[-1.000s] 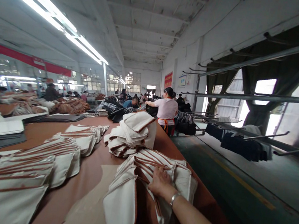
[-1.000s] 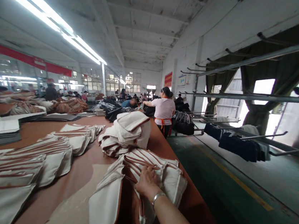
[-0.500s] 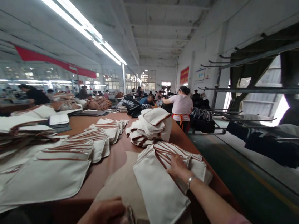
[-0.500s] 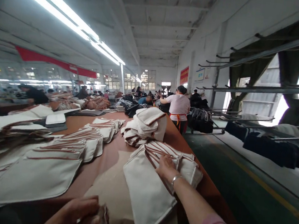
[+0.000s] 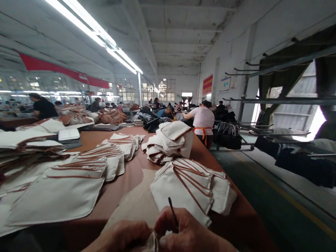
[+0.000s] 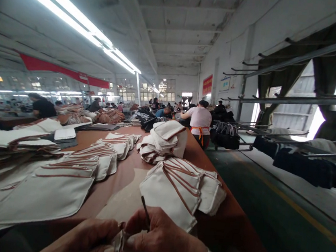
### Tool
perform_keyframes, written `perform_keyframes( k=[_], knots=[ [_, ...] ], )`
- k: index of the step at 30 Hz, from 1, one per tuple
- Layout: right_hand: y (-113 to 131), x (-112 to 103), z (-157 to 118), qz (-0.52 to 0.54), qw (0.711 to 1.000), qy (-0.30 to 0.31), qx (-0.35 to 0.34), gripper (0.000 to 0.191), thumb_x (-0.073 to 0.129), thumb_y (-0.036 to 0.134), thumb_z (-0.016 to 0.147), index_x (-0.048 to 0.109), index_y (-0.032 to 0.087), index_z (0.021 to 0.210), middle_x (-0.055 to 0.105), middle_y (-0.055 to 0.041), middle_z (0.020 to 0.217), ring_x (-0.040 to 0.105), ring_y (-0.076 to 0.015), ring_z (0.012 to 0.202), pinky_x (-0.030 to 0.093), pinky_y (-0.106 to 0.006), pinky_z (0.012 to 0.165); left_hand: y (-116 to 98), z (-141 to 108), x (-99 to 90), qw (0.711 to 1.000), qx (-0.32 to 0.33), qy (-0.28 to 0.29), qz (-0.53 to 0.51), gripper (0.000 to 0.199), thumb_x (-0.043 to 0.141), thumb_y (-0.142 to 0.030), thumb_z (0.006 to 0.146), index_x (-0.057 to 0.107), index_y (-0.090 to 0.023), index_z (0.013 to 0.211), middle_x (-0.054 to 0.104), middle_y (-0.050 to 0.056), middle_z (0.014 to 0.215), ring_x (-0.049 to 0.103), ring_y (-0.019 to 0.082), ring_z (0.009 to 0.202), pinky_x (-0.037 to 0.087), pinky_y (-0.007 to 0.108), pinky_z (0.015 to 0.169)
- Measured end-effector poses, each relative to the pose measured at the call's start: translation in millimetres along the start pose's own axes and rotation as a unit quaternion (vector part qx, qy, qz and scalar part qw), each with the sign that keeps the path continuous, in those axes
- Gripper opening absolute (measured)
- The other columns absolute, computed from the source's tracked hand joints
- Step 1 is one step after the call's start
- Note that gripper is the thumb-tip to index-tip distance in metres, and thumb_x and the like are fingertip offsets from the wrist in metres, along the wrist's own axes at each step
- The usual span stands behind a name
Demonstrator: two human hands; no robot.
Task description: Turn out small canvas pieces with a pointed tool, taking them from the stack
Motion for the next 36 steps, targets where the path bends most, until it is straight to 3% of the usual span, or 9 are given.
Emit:
perform_keyframes(
  k=[6, 9, 12, 16, 19, 24, 29, 33, 36],
  knots=[
    [15.2, 0.1, -6.9, -0.164, 0.979, -0.081, -0.091, 0.003, 0.063, 0.017, 0.079, 0.062, 0.015, 0.081, 0.056, 0.0029, 0.071, 0.049, -0.0107, 0.068, 0.037, -0.021, 0.061, 7.5, 5.5, -2.0, 0.999, -0.007, -0.038, 0.008, 0.046, 0.062, -0.06, 0.082, 0.061, -0.015, 0.078, 0.042, -0.004, 0.067, 0.033, 0.012, 0.063, 0.026, 0.02, 0.054],
    [24.6, 4.3, -11.3, -0.17, 0.974, -0.088, -0.123, 0.006, 0.058, 0.02, 0.082, 0.06, 0.016, 0.078, 0.056, 0.0017, 0.072, 0.05, -0.0116, 0.069, 0.04, -0.022, 0.065, 5.2, 5.5, -0.1, 0.999, -0.021, -0.031, -0.008, 0.042, 0.06, -0.056, 0.084, 0.061, -0.015, 0.074, 0.046, -0.004, 0.068, 0.037, 0.012, 0.065, 0.029, 0.02, 0.056],
    [20.1, 3.4, -11.2, -0.083, 0.992, -0.08, -0.057, 0.011, 0.057, 0.027, 0.081, 0.058, 0.016, 0.077, 0.051, 0.0037, 0.063, 0.046, -0.0087, 0.055, 0.038, -0.019, 0.053, -0.1, 2.7, 0.3, 0.998, -0.018, -0.053, -0.008, 0.037, 0.061, -0.052, 0.084, 0.064, -0.017, 0.072, 0.052, -0.003, 0.07, 0.043, 0.014, 0.068, 0.035, 0.02, 0.061],
    [-0.4, 4.2, -10.4, 0.112, 0.99, -0.059, 0.067, 0.018, 0.059, 0.034, 0.076, 0.057, 0.018, 0.084, 0.042, 0.0093, 0.051, 0.031, -0.0049, 0.032, 0.022, -0.016, 0.03, -2.5, 1.2, 4.6, 0.994, 0.007, -0.08, -0.071, 0.036, 0.064, -0.055, 0.079, 0.068, -0.02, 0.075, 0.061, 0.0, 0.076, 0.05, 0.018, 0.075, 0.041, 0.022, 0.069],
    [-11.3, 7.2, -10.0, 0.148, 0.983, -0.059, 0.086, 0.022, 0.061, 0.037, 0.073, 0.057, 0.018, 0.084, 0.044, 0.0098, 0.048, 0.031, -0.0044, 0.029, 0.023, -0.015, 0.027, 8.5, 6.5, 14.3, 0.983, 0.002, -0.056, -0.172, 0.042, 0.068, -0.06, 0.074, 0.067, -0.018, 0.072, 0.059, 0.001, 0.072, 0.047, 0.017, 0.07, 0.04, 0.024, 0.066],
    [-16.2, 10.1, -11.6, 0.125, 0.985, -0.078, 0.088, 0.023, 0.06, 0.04, 0.073, 0.055, 0.019, 0.081, 0.042, 0.0107, 0.045, 0.029, -0.004, 0.028, 0.022, -0.014, 0.027, 37.7, 15.9, 27.8, 0.965, -0.005, -0.009, -0.262, 0.045, 0.08, -0.054, 0.066, 0.06, -0.014, 0.068, 0.049, -0.003, 0.059, 0.036, 0.009, 0.056, 0.025, 0.021, 0.054],
    [-18.6, 11.2, -12.2, 0.144, 0.984, -0.074, 0.08, 0.023, 0.061, 0.039, 0.074, 0.054, 0.019, 0.082, 0.041, 0.0105, 0.047, 0.027, -0.0043, 0.03, 0.021, -0.015, 0.028, 50.0, 16.1, 31.7, 0.943, -0.041, -0.025, -0.329, 0.033, 0.081, -0.04, 0.068, 0.063, -0.012, 0.072, 0.057, -0.001, 0.061, 0.04, 0.009, 0.055, 0.025, 0.021, 0.054],
    [-15.4, 9.4, -13.9, 0.125, 0.987, -0.075, 0.069, 0.032, 0.061, 0.05, 0.079, 0.052, 0.019, 0.079, 0.04, 0.0085, 0.052, 0.031, -0.0056, 0.038, 0.025, -0.017, 0.035, 40.1, 16.9, 31.8, 0.965, -0.038, -0.047, -0.255, 0.025, 0.073, -0.035, 0.069, 0.059, -0.014, 0.067, 0.051, -0.004, 0.058, 0.036, 0.009, 0.054, 0.025, 0.021, 0.053],
    [-0.9, 6.2, -15.2, 0.007, 0.996, -0.079, 0.045, 0.035, 0.071, 0.047, 0.074, 0.055, 0.017, 0.08, 0.045, 0.0059, 0.06, 0.036, -0.0067, 0.051, 0.029, -0.018, 0.045, 29.6, 17.4, 29.1, 0.988, -0.032, -0.075, -0.135, 0.018, 0.063, -0.031, 0.073, 0.057, -0.015, 0.066, 0.047, -0.005, 0.06, 0.037, 0.01, 0.058, 0.026, 0.021, 0.054]
  ],
)
Point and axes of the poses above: each hand's wrist, its own z-axis towards the middle knuckle, its own x-axis out of the palm, y = z × x, the point moved 5 cm from there along z, towards the middle knuckle
